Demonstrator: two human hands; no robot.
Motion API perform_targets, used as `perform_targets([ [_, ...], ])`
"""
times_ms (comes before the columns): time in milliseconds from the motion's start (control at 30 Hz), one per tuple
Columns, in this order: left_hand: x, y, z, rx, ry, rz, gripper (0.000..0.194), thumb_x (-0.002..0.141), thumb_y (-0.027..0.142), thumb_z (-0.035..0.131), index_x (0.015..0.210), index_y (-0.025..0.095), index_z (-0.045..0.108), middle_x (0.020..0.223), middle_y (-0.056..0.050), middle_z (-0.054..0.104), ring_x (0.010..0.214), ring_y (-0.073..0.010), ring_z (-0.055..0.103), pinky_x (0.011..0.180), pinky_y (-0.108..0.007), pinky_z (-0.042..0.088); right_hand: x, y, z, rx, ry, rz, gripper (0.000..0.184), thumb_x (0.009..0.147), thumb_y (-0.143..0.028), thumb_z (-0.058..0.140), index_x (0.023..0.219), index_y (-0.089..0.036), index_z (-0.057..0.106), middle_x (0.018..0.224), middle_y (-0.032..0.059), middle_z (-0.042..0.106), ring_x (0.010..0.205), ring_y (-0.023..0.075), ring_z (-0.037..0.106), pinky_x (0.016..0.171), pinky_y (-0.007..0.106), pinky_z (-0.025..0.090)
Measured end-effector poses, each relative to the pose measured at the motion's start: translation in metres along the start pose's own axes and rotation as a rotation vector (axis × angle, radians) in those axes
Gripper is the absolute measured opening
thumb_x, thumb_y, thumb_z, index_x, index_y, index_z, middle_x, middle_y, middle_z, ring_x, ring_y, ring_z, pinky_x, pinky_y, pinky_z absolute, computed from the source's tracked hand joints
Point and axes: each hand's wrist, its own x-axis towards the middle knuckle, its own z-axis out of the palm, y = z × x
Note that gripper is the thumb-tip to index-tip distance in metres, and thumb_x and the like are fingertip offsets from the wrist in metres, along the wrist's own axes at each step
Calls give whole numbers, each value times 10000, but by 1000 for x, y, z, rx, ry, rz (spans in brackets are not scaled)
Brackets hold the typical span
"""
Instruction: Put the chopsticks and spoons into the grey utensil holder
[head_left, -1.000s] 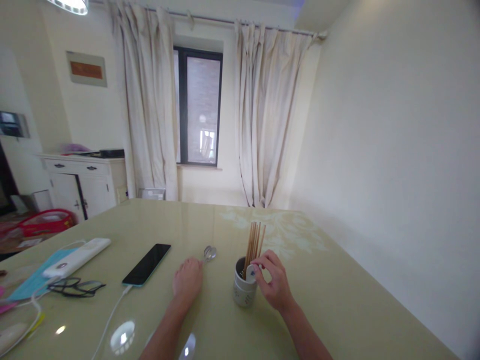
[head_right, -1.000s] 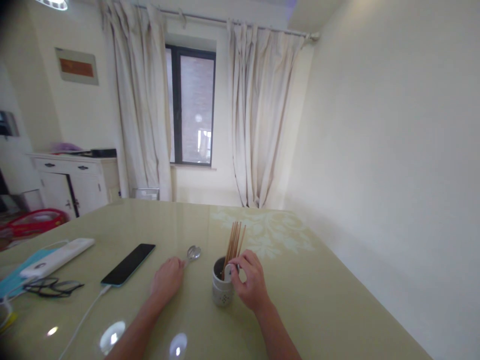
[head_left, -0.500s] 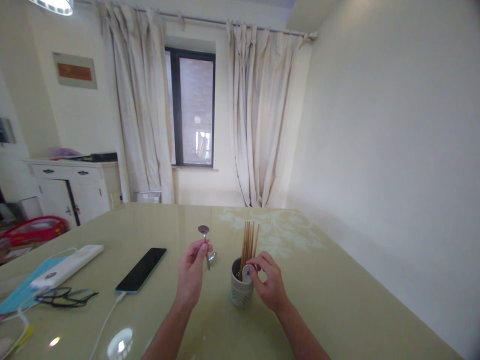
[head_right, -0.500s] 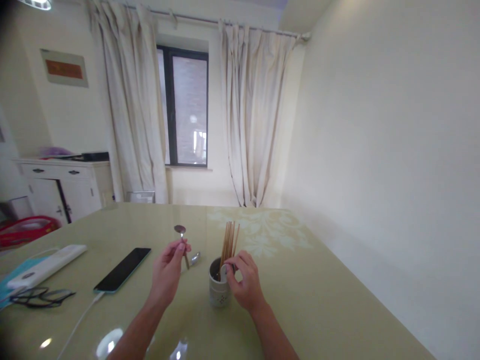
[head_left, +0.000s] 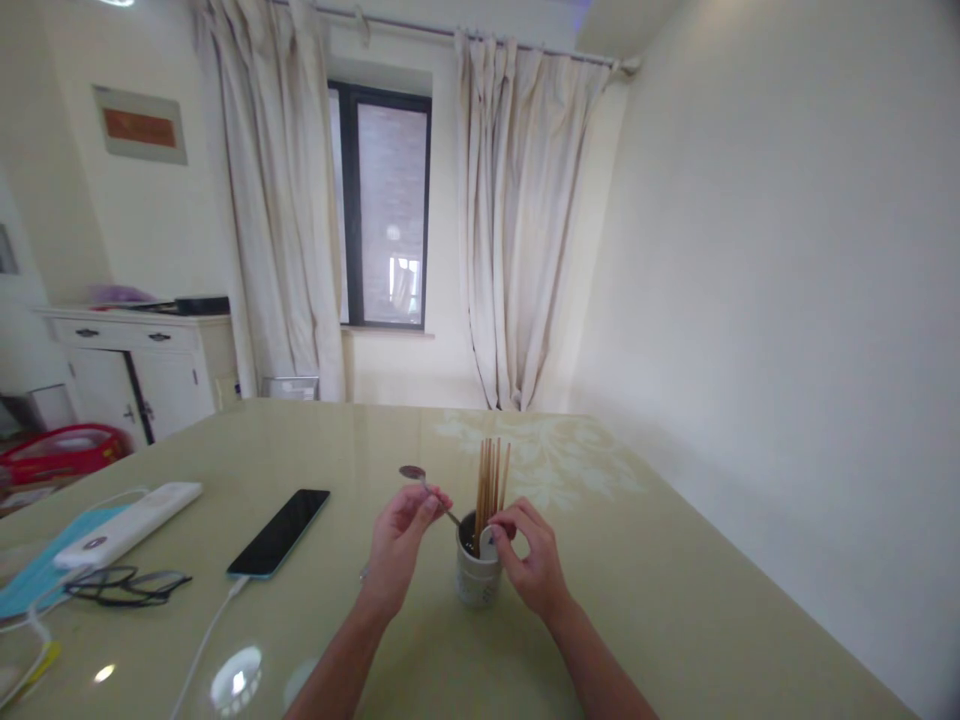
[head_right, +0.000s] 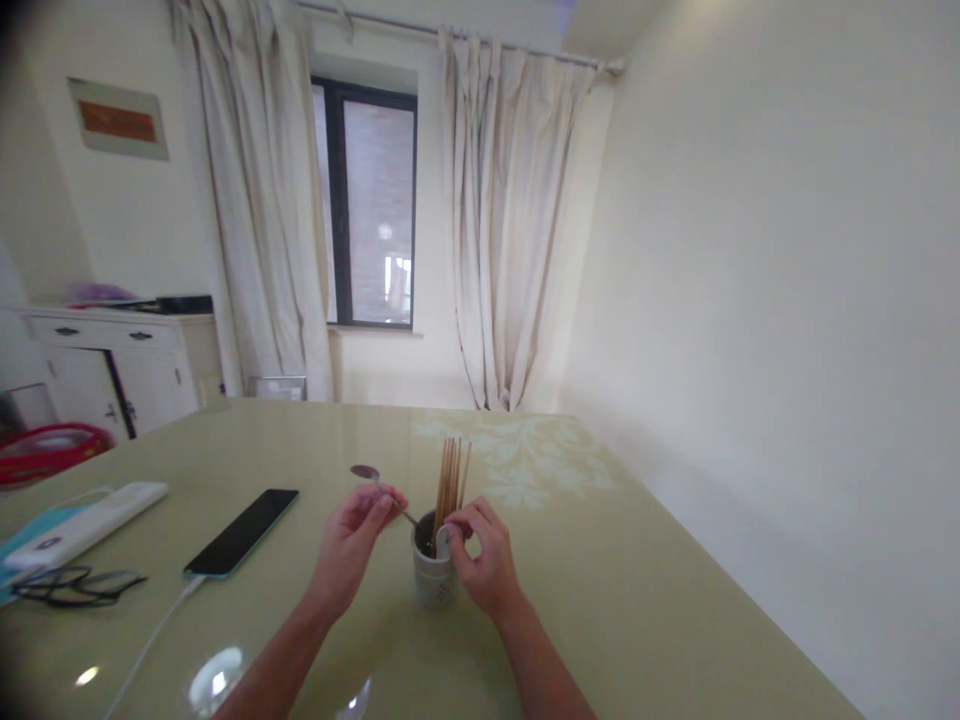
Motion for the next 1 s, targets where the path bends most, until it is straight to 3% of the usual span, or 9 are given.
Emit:
perform_targets([
  [233,-6,-11,6,158,33,-62,530,718,626,865,997,187,766,983,-90,821,889,-236,778,865,-372,630,0,-2,1,27,-44,-14,137,1009,-210,604,932,-216,718,833,42,655,770,198,641,704,307,545],
  [400,-9,-14,8,313,10,-12,482,829,672,742,798,191,746,782,-41,764,753,-195,716,732,-295,581,-1,-3,3,36,-43,-10,132,1010,-202,600,946,-210,715,842,46,662,772,194,638,703,301,543],
  [500,-8,-17,8,326,5,-3,474,826,668,748,820,194,750,777,-22,737,724,-180,685,668,-268,560,-1,-3,3,37,-37,-6,137,1011,-202,597,937,-208,712,844,48,659,775,193,636,704,302,543],
  [700,-6,-22,7,292,-101,44,417,853,598,759,911,188,814,1023,-84,771,972,-230,732,808,-303,616,-2,-5,6,50,-70,-23,137,1009,-191,594,937,-212,708,838,42,646,781,189,627,703,294,530],
  [1000,-5,-32,4,275,-67,-71,482,819,614,784,1020,179,829,1004,-93,833,964,-268,774,927,-385,613,-5,-3,10,71,-90,1,128,1024,-205,594,978,-224,712,872,41,647,806,192,635,727,296,530],
])
